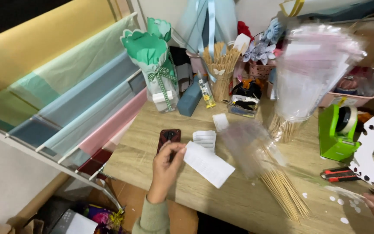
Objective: The person repeatedly picks up a wooden skewer and a small white paper label, places them into a clear plastic bag, and sets the bag aside. The process is repeated multiple times on a cluttered workbench.
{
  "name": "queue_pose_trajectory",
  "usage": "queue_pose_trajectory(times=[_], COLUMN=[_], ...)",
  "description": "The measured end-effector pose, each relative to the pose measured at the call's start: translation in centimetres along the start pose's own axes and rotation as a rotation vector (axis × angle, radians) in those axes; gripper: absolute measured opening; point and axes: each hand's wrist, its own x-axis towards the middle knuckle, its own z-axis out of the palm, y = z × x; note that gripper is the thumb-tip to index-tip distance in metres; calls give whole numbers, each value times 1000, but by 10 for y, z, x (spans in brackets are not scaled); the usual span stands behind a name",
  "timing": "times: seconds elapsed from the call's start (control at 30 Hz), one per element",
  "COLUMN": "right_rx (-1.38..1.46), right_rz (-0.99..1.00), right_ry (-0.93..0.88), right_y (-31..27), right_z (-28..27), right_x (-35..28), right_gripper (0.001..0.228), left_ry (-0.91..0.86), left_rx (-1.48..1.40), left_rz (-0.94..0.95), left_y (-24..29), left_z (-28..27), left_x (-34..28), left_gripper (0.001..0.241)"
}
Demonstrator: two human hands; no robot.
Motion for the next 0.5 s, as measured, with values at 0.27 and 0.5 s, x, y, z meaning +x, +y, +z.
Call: queue_pose_trajectory(times=[0.27,0.5], right_rx=[200,77], right_rz=[134,176], right_ry=[89,53], right_y=[9,-124], right_z=[28,31], right_x=[-12,3], right_gripper=[22,21], left_ry=[-229,-220], left_rx=[405,629], left_rz=[56,130], left_y=[-51,-138], left_z=[33,82], left_x=[61,74], left_gripper=[18,23])
